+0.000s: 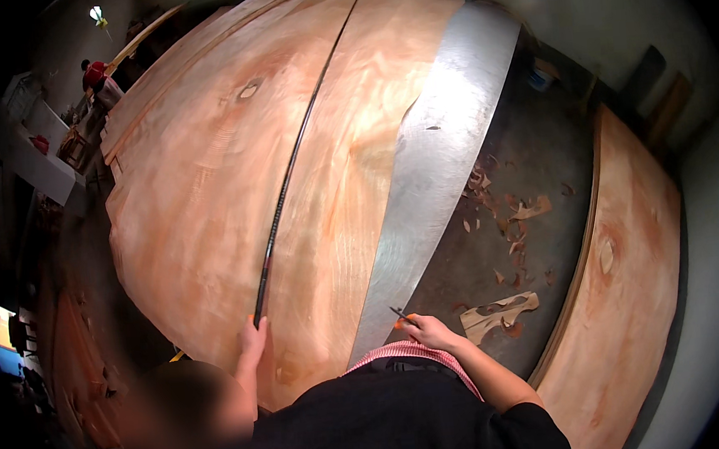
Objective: The person uses a utility knife and a flexible ruler to cut large sheets of wood veneer on a workbench. They trace curved lines, cut out shapes, and stack the cut pieces. The person also uses a brush to apply a substance to the veneer surface.
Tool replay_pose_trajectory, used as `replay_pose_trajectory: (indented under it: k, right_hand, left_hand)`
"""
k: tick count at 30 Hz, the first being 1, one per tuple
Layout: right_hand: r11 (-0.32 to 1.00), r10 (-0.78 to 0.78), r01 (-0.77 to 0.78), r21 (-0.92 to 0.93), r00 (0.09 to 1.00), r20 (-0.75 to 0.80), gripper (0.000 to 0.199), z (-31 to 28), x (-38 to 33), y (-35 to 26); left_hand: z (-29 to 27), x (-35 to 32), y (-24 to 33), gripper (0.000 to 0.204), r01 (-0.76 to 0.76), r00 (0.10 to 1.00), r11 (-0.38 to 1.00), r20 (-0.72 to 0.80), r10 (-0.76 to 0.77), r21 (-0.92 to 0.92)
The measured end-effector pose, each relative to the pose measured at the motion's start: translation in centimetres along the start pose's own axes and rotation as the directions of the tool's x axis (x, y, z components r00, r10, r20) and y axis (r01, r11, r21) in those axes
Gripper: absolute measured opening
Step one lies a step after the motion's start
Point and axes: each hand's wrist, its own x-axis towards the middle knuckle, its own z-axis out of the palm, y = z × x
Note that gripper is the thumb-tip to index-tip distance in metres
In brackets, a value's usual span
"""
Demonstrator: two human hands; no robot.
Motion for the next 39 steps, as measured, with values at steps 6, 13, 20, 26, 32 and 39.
replay_pose_trajectory:
  k: [6, 13, 20, 26, 32, 39]
  right_hand:
    - [0.996, 0.076, -0.073, 0.042, 0.995, -0.067, 0.025, -0.7, -0.5, 0.8]
    - [0.99, -0.019, 0.012, -0.142, 0.999, -0.047, 0.023, -1.0, -0.7, 0.4]
    - [0.914, 0.179, -0.204, -0.351, 0.979, -0.101, 0.027, -3.8, -2.5, 3.6]
    - [0.931, 0.163, -0.228, -0.286, 0.959, -0.232, 0.027, -7.3, -5.0, 9.7]
    - [0.927, 0.186, -0.285, -0.244, 0.914, -0.361, 0.025, -11.8, -8.5, 14.0]
    - [0.955, 0.248, -0.292, -0.044, 0.876, -0.413, 0.029, -17.1, -10.0, 20.2]
  left_hand:
    - [-2.8, 1.2, 1.2, 0.044, -0.104, 0.934, 0.992, -0.334, 0.123, 0.076]
    - [2.8, -1.7, 8.0, 0.04, -0.483, 0.872, 0.86, -0.005, 0.489, -0.165]
    - [3.5, -7.9, 16.5, 0.026, -0.625, 0.528, 0.7, 0.473, 0.705, -0.345]
    - [2.8, -9.5, 20.8, 0.03, -0.552, 0.51, 0.794, 0.65, 0.564, -0.256]
    - [7.9, -8.6, 22.5, 0.031, -0.267, 0.516, 0.874, 0.706, 0.485, -0.406]
    - [6.3, -7.5, 34.8, 0.031, -0.683, 0.455, 0.708, 0.655, 0.604, -0.179]
